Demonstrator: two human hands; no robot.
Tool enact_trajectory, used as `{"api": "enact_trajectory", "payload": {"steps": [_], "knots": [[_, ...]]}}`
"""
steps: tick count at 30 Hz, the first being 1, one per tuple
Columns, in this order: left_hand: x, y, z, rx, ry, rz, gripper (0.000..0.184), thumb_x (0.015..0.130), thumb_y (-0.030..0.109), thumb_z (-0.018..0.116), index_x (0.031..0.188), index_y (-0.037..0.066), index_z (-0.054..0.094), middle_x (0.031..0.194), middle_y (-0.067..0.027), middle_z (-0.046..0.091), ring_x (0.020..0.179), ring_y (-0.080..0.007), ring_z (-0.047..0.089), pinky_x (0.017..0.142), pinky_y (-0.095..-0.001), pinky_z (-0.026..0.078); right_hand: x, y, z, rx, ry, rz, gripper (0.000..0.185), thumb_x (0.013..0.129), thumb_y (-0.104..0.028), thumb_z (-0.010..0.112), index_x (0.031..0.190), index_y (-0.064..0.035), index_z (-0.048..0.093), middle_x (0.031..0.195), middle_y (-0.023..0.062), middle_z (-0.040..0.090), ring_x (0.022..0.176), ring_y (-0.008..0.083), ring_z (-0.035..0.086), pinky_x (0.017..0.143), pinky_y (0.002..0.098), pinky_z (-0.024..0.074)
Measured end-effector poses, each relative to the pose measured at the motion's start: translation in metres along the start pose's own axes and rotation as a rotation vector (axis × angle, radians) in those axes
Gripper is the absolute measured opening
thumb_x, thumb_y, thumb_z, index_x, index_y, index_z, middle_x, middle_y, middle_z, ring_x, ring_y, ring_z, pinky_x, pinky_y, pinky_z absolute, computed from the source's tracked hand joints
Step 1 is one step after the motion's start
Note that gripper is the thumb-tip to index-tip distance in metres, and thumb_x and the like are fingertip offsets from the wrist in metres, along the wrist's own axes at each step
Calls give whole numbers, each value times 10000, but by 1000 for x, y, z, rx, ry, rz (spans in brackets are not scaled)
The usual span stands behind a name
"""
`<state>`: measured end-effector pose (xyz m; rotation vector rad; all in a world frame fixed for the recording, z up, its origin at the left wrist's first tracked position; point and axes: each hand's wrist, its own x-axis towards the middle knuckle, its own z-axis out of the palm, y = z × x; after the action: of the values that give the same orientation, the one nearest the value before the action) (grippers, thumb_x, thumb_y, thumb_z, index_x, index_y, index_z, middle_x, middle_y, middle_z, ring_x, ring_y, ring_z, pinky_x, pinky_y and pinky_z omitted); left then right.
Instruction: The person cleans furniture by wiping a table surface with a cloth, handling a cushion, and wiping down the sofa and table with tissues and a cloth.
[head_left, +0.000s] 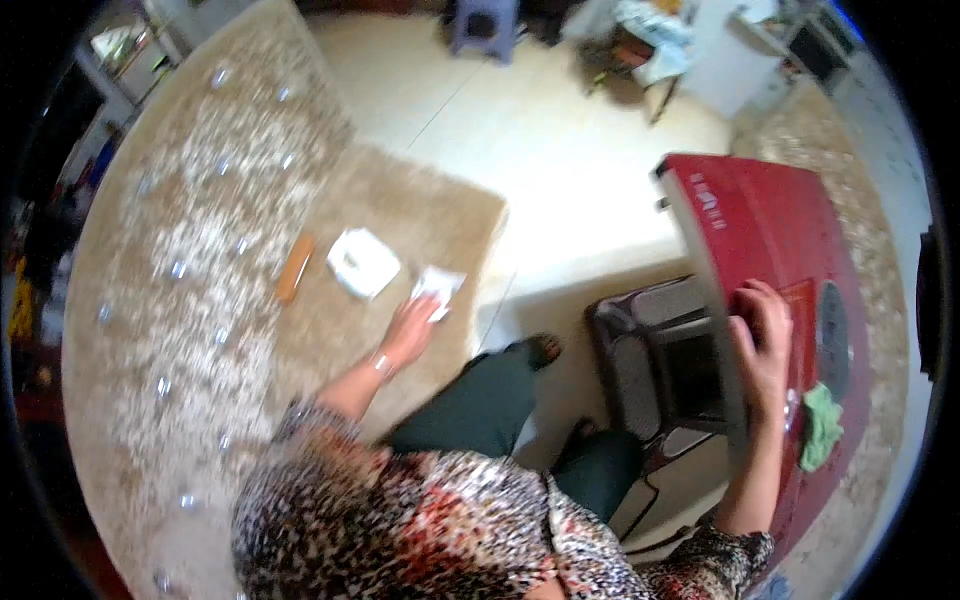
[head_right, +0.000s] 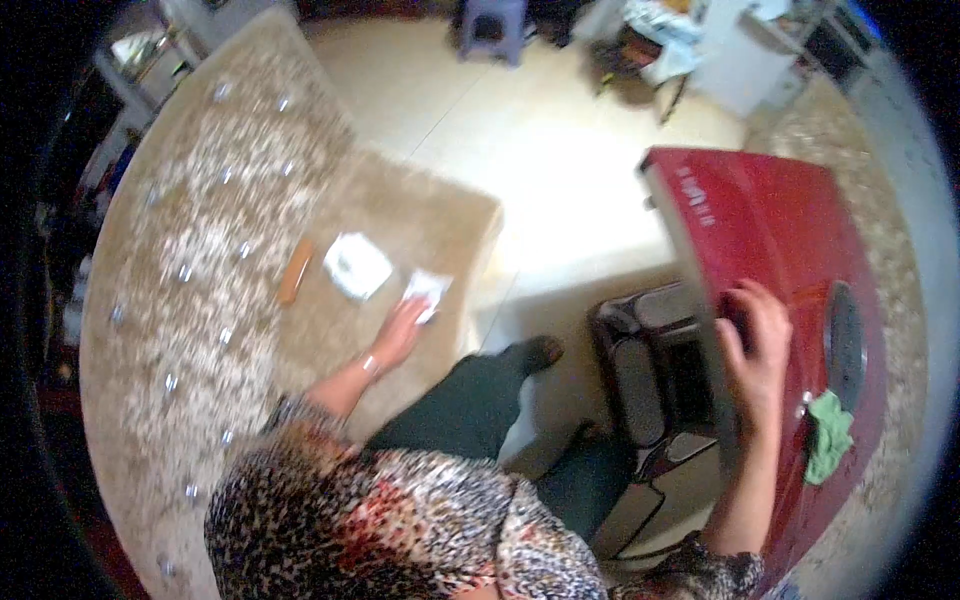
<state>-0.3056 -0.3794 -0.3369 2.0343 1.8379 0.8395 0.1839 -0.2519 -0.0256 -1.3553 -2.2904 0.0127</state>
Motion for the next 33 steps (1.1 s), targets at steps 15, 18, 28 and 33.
{"api": "enact_trajectory", "payload": {"steps": [15, 18, 28, 33], "knots": [[-10, -68, -35, 152, 195, -186, 402, 833, -49, 616, 1215, 71, 651, 1341, -177, 549, 1294, -374, 488, 1111, -460, 399, -5, -11, -4, -26, 44, -43, 372, 870, -294, 711, 1174, -86, 655, 1296, 142, 614, 1252, 332, 529, 1037, 470, 390], [24, -83, -32, 197, 159, -219, 428, 864, -1, 628, 1285, 74, 625, 1408, -182, 521, 1342, -376, 456, 1138, -465, 370, -1, -14, -5, -18, 62, -43, 362, 856, -288, 715, 1152, -87, 662, 1267, 133, 626, 1234, 329, 535, 1023, 471, 394], [21, -59, -11, 277, 102, -301, 477, 924, 46, 580, 1399, 87, 554, 1541, -199, 417, 1453, -387, 340, 1200, -490, 261, -1, -13, -4, -4, 73, -52, 348, 840, -291, 713, 1119, -87, 668, 1234, 111, 632, 1196, 317, 542, 999, 459, 397], [-75, -5, -26, 183, -87, -102, 525, 901, 48, 560, 1424, 88, 541, 1558, -244, 374, 1478, -423, 291, 1205, -511, 224, -6, -13, -4, -2, 80, -50, 337, 863, -287, 707, 1131, -87, 669, 1255, 120, 627, 1220, 317, 535, 1019, 455, 388]]}}
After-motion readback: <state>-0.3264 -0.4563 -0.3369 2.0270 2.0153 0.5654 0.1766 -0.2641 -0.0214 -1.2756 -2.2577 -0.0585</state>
